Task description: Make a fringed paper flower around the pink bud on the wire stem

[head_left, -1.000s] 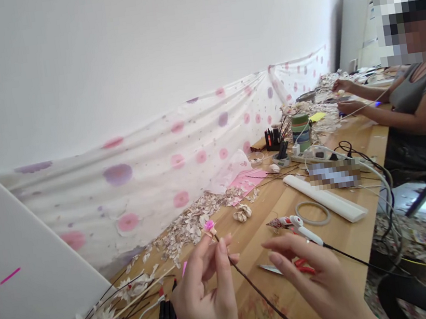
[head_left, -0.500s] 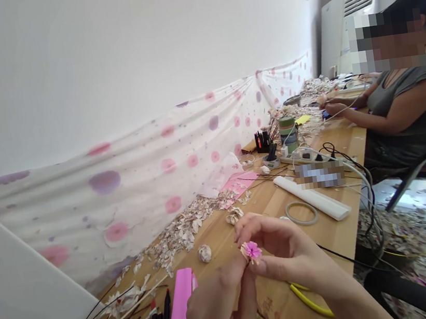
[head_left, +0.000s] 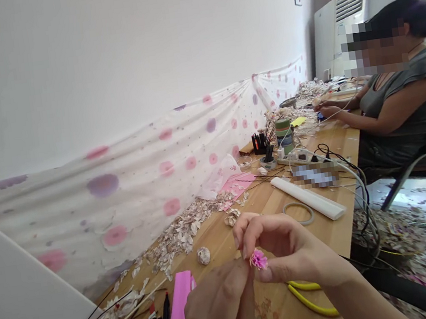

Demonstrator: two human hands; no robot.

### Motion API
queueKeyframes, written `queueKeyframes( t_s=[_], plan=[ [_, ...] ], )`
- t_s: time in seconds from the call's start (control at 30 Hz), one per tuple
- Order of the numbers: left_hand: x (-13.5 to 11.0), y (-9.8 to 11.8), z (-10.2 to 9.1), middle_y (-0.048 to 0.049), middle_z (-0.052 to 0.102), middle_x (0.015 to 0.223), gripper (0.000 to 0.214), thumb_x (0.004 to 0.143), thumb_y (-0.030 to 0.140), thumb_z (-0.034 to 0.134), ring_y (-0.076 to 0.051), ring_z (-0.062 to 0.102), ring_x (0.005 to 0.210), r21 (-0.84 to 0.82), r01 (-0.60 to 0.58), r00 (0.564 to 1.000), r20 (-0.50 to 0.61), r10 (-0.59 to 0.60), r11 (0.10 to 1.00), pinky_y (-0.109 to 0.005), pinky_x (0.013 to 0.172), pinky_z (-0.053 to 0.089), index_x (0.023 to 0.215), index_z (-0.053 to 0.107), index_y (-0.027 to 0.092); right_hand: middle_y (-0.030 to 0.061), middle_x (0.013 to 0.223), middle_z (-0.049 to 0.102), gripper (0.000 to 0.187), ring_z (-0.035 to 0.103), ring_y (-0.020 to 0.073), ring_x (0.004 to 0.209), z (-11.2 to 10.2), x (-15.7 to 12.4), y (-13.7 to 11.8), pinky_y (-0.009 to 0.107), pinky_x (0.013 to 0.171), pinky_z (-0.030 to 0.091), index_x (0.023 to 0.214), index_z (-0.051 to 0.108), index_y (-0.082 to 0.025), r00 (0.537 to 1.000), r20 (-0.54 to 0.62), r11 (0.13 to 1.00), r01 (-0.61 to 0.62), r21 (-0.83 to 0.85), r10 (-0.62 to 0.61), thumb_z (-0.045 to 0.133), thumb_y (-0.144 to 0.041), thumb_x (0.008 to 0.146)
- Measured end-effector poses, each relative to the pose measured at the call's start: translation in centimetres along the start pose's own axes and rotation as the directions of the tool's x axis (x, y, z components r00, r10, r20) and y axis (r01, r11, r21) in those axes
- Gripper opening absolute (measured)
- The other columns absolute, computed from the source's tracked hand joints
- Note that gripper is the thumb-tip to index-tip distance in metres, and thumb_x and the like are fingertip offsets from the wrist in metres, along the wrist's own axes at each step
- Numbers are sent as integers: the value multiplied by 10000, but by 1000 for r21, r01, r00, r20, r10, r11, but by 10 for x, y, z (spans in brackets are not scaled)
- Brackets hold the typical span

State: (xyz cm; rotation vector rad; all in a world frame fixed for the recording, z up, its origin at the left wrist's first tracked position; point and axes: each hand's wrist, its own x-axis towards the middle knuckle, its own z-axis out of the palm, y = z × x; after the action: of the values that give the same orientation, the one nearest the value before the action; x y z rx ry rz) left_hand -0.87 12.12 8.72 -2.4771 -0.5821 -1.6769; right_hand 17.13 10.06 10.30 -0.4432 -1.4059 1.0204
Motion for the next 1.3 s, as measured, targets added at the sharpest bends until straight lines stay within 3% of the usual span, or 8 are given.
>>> queueKeyframes(
  t_s=[0.13, 0.27, 0.37, 0.63, 0.73, 0.83, 1.0, 1.3],
  plan=[
    [-2, -1, -1, -20, 844, 879, 302, 828, 96, 730, -182, 802, 720, 14, -29, 999, -30, 29, 999, -205, 698, 625, 1068, 789, 270, 36, 997, 657, 196, 618, 165, 928, -2, -1, -2, 271, 837, 514, 932, 789, -212, 1000, 16, 1000, -3, -7, 3, 886, -340, 819],
    [-9, 1, 1, 9, 839, 829, 304, 790, 171, 784, -250, 802, 689, 19, 145, 984, -107, -143, 989, -308, 657, 659, 995, 826, 392, 39, 952, 649, 172, 608, 163, 873, -3, -3, -5, 274, 784, 515, 864, 798, -197, 1000, -7, 999, 3, -48, -3, 881, -341, 821],
    [-12, 3, 3, 12, 829, 774, 255, 773, 213, 808, -264, 790, 635, 6, 193, 974, -121, -191, 981, -348, 656, 668, 931, 838, 411, 37, 927, 640, 182, 596, 155, 846, -1, -3, -7, 255, 732, 504, 825, 796, -193, 1000, -14, 999, -3, -36, 2, 879, -355, 824],
    [-9, 3, 7, 14, 828, 779, 98, 780, 301, 813, -243, 789, 648, -127, 290, 944, -123, -305, 949, -308, 616, 661, 849, 838, 365, 24, 927, 610, 142, 568, 111, 758, 1, 1, -3, 213, 694, 498, 801, 801, -185, 999, 38, 979, -37, 200, 30, 908, -278, 797],
    [-7, 3, 7, 7, 836, 823, 100, 789, 311, 808, -245, 796, 685, -168, 319, 934, -110, -339, 933, -309, 646, 666, 874, 841, 351, 13, 983, 626, 219, 590, 123, 850, -3, 1, -2, 219, 777, 504, 950, 802, -227, 999, 52, 969, -3, 248, -11, 928, -274, 777],
    [-7, 3, 5, 0, 837, 830, 87, 784, 327, 816, -254, 799, 698, -188, 344, 921, -121, -369, 920, -323, 666, 672, 863, 844, 347, 27, 1111, 655, 410, 585, 164, 1060, -5, 0, -3, 247, 914, 469, 1111, 777, -263, 998, 55, 994, 5, 106, -11, 957, -285, 742],
    [-7, 4, 2, -16, 834, 818, 71, 768, 322, 830, -261, 796, 703, -192, 382, 904, -124, -408, 904, -322, 643, 668, 834, 849, 337, 21, 1075, 664, 165, 601, 153, 1002, -1, 0, -3, 262, 904, 465, 959, 791, -234, 999, 42, 999, -7, -33, 9, 888, -241, 826],
    [-7, 6, 4, 28, 817, 753, 148, 817, 275, 791, -173, 728, 517, -266, 395, 907, -38, -419, 879, -248, 515, 617, 937, 840, 346, 8, 973, 667, 111, 625, 125, 919, 3, 3, 1, 236, 869, 498, 847, 806, -207, 1000, 3, 995, -16, 94, 16, 905, -196, 797]
  ],
)
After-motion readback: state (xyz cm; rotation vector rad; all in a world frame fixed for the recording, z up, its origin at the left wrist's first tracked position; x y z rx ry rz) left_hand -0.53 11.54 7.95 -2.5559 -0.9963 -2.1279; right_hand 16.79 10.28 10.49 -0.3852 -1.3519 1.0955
